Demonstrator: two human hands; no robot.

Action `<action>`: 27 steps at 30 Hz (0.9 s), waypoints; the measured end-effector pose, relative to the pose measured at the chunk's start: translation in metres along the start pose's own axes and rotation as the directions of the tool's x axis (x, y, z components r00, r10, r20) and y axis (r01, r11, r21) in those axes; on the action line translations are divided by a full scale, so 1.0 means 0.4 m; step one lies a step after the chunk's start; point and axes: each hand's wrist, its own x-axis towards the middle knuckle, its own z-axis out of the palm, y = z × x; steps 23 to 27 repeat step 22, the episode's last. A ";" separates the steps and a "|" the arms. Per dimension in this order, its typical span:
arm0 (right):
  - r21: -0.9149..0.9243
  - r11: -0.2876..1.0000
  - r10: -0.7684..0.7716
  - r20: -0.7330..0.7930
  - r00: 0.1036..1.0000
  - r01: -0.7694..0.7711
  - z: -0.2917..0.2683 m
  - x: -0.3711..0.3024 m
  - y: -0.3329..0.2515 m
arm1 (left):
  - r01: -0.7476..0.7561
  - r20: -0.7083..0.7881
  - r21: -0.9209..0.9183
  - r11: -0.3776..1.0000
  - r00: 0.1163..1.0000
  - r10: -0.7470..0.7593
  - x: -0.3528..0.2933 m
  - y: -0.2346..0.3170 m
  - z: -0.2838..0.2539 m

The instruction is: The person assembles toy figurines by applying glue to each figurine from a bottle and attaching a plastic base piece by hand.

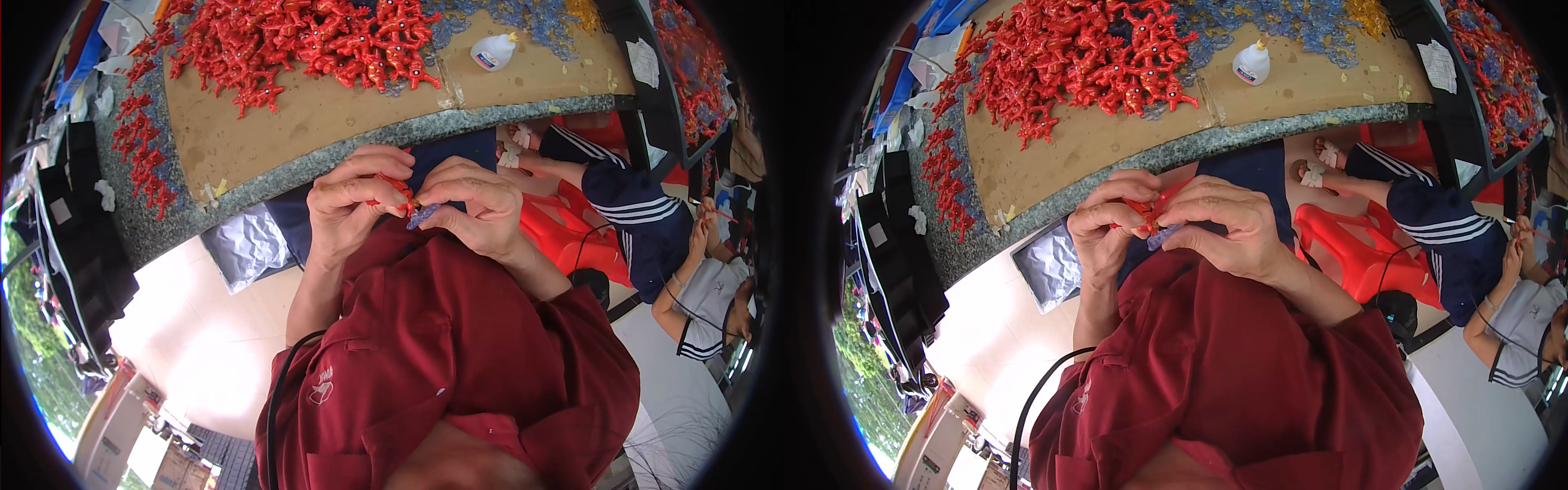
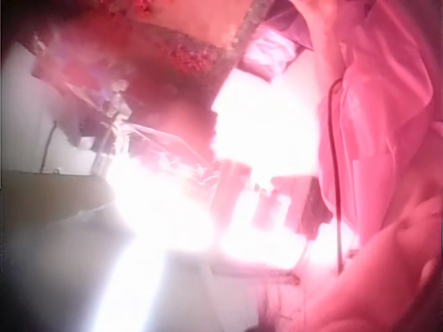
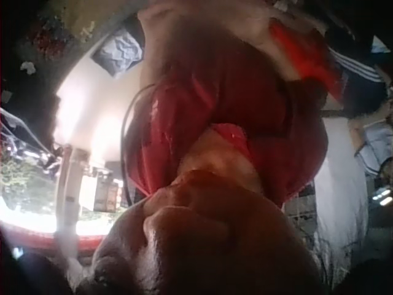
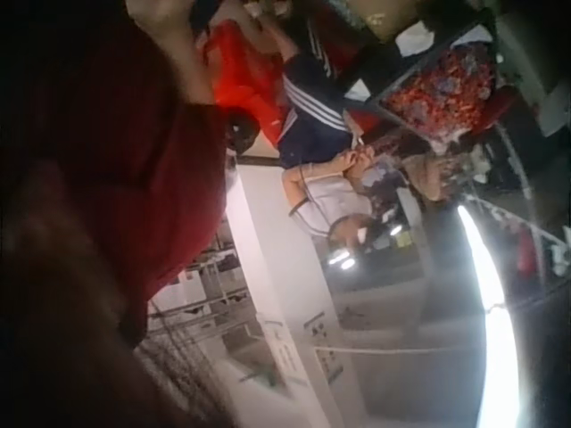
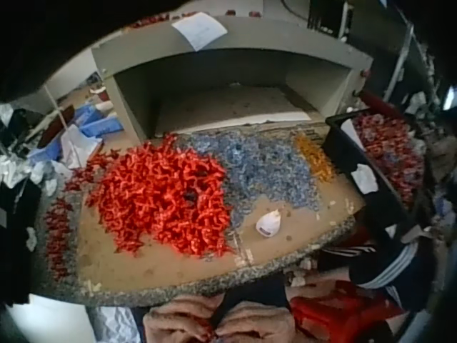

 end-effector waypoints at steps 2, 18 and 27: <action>0.029 1.000 0.010 -0.010 1.000 -0.010 0.001 0.000 0.009 | -0.022 0.022 0.075 0.997 1.000 0.020 0.006 0.001 -0.006; 0.259 0.961 0.072 0.121 0.990 -0.101 0.026 0.020 0.024 | 0.048 0.028 0.225 0.973 0.998 -0.056 0.011 0.074 -0.044; 0.151 0.964 0.220 0.015 0.975 -0.220 0.048 0.048 0.012 | 0.163 -0.146 0.704 0.691 0.986 -0.083 0.038 0.171 -0.149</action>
